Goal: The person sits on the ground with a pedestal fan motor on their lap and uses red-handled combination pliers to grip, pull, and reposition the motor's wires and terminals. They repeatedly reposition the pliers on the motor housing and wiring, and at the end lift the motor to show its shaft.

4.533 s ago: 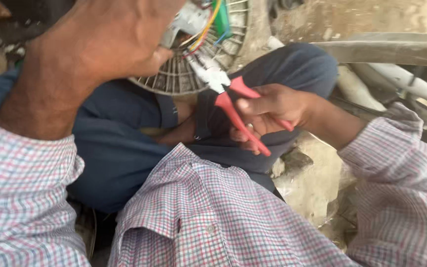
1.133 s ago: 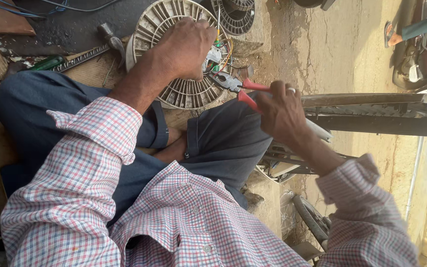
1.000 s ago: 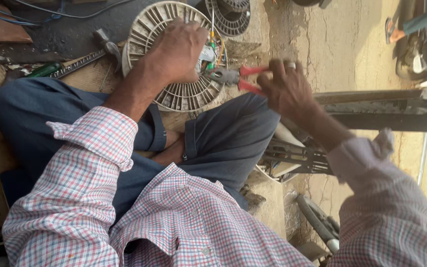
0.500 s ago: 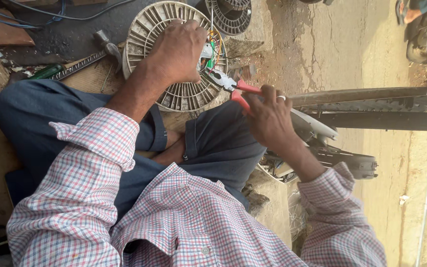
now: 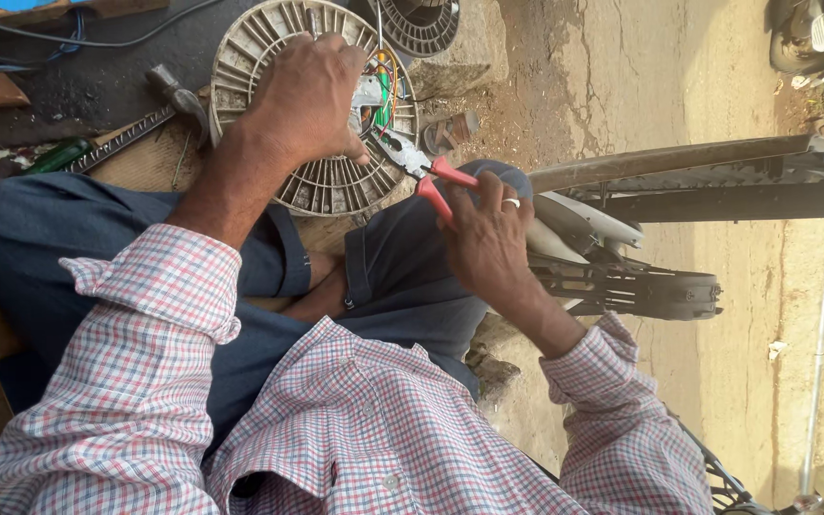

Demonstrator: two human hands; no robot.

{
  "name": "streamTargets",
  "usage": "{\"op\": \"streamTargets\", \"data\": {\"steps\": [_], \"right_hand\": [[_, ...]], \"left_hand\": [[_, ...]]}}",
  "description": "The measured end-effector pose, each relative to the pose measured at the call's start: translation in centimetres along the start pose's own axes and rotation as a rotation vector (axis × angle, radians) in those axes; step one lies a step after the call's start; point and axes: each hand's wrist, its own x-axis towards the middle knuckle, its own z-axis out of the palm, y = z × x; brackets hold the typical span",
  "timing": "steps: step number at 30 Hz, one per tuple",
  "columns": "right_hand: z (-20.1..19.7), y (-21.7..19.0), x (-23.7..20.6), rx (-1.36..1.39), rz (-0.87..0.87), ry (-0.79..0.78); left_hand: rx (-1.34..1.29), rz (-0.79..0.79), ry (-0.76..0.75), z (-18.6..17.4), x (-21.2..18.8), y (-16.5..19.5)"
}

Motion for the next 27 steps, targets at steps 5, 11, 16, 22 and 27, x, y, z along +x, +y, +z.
{"op": "streamTargets", "data": {"steps": [5, 11, 16, 22, 27], "right_hand": [[1.1, -1.8, -0.6, 0.033, 0.078, 0.064], [1.9, -3.5, -1.0, 0.079, 0.159, 0.118], [1.9, -3.9, -0.9, 0.126, 0.189, 0.136], [2.4, -4.7, -1.2, 0.184, 0.251, 0.14], [2.8, -3.8, -1.1, 0.246, 0.196, 0.126]], "left_hand": [[-0.034, -0.083, -0.085, -0.7, -0.4, 0.5], [-0.041, -0.105, -0.043, -0.8, -0.4, 0.8], [-0.128, -0.053, 0.094, -0.8, -1.0, 0.7], [-0.123, -0.04, 0.053, -1.7, -1.1, 0.9], [-0.063, -0.086, -0.021, -2.0, -0.8, 0.9]]}}
